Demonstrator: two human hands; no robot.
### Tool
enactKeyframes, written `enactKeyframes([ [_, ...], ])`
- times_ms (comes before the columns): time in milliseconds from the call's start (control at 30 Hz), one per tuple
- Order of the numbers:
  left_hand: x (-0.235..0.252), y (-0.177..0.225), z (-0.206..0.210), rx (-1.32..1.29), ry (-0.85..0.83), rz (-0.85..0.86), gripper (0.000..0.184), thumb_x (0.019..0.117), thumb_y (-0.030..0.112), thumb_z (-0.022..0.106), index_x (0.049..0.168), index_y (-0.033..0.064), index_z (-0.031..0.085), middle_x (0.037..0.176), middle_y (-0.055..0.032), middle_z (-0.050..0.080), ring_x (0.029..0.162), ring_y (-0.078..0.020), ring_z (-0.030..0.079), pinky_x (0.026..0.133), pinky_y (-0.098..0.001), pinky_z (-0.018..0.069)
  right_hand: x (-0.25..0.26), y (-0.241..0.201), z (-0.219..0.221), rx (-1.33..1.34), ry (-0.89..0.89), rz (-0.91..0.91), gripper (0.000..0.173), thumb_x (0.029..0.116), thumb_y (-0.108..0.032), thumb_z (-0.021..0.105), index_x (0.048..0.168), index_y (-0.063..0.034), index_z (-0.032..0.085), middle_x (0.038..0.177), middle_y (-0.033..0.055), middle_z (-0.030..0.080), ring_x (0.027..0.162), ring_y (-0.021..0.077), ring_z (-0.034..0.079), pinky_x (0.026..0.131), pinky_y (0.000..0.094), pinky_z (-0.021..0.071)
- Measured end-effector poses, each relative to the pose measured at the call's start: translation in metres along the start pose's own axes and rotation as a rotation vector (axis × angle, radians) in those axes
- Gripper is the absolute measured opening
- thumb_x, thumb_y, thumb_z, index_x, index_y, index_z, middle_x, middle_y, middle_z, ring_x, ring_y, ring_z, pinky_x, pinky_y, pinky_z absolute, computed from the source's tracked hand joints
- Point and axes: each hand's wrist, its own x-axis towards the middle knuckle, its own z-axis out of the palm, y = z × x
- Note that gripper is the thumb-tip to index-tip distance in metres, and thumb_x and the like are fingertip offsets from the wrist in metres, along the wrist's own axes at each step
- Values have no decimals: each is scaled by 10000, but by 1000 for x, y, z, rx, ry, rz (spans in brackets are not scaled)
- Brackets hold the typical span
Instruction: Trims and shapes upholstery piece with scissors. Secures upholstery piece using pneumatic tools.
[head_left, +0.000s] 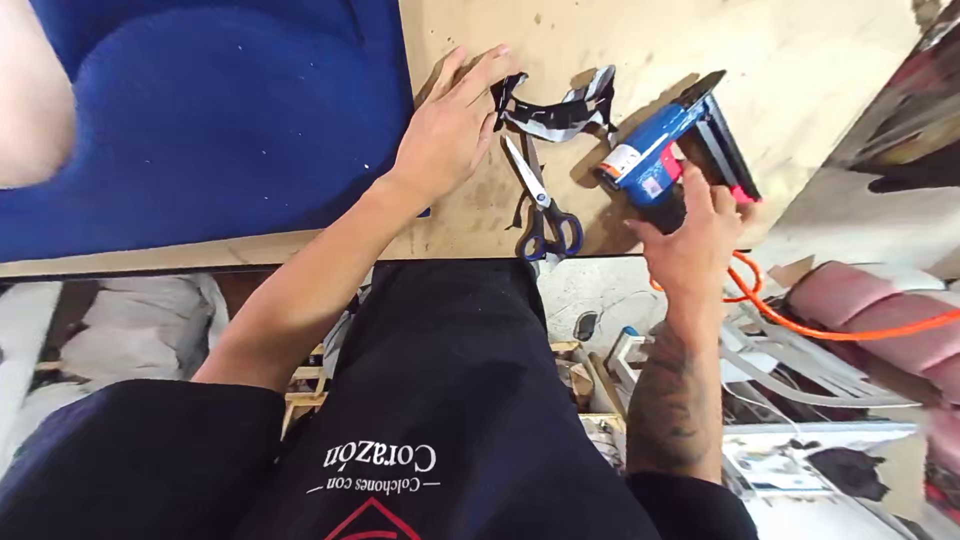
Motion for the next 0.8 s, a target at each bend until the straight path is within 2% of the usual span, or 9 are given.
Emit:
enactKeyframes([
  [133, -3, -1, 2, 1, -4, 17, 354, 1093, 165, 388, 1096, -5, 698, 1606, -43, 442, 1545, -211, 302, 1301, -480, 145, 6, -10, -35, 65, -44, -11, 811, 798, -163, 706, 1556, -190, 418, 1251, 190, 669, 1099, 401, 663, 874, 672, 520],
  [167, -3, -2, 1, -4, 1, 20, 359, 1094, 160, 380, 1099, -7, 698, 1611, -41, 437, 1545, -212, 300, 1300, -485, 139, 7, -24, -50, 33, -30, -6, 774, 763, -185, 680, 1504, -196, 457, 1090, 176, 709, 924, 389, 700, 716, 659, 535],
  [233, -5, -3, 1, -22, 4, 13, 361, 1094, 150, 370, 1108, -8, 695, 1615, -38, 430, 1546, -210, 296, 1298, -490, 133, 9, -53, -79, -98, -42, -57, 601, 812, -359, 625, 1386, -188, 577, 907, 201, 693, 743, 426, 661, 569, 664, 449],
  [300, -5, -1, 1, -53, 2, 12, 359, 1096, 144, 370, 1120, -14, 692, 1610, -43, 437, 1544, -210, 303, 1300, -493, 136, 13, -73, -95, -176, -51, -250, 512, 935, -515, 586, 1292, -157, 663, 895, 189, 712, 743, 399, 680, 587, 633, 476],
  [333, -4, -2, 0, -65, -2, 14, 358, 1095, 142, 370, 1122, -17, 690, 1610, -44, 438, 1547, -209, 299, 1302, -492, 131, 19, -82, -97, -177, -60, -361, 486, 956, -477, 595, 1300, -142, 670, 949, 186, 719, 795, 391, 694, 625, 617, 501],
  [400, -5, -3, -1, -80, -14, 23, 357, 1092, 131, 362, 1118, -21, 685, 1612, -51, 435, 1552, -216, 287, 1303, -504, 125, 33, -101, -97, -150, -129, -512, 442, 941, -310, 645, 1343, -124, 650, 1083, 194, 719, 912, 395, 708, 713, 614, 535],
  [467, -6, -4, -1, -87, 6, 41, 341, 1087, 119, 374, 1119, -20, 684, 1598, -61, 451, 1547, -230, 298, 1298, -520, 136, 54, -118, -90, -128, -141, -599, 419, 885, -275, 663, 1276, -128, 685, 1063, 180, 737, 900, 387, 720, 689, 612, 531],
  [567, -8, -7, 4, -139, 73, 54, 281, 1062, 72, 430, 1085, -20, 694, 1575, -67, 484, 1536, -227, 326, 1296, -526, 143, 73, -136, -85, -154, -141, -627, 352, 889, -352, 671, 1181, -164, 730, 950, 140, 752, 809, 353, 719, 631, 588, 505],
  [800, -7, -10, 6, -202, 72, 66, 312, 1074, 81, 416, 1052, -20, 710, 1581, -60, 476, 1545, -228, 305, 1301, -522, 131, 81, -147, -81, -166, -166, -622, 328, 908, -323, 690, 1179, -142, 731, 918, 147, 749, 764, 346, 713, 615, 577, 507],
])
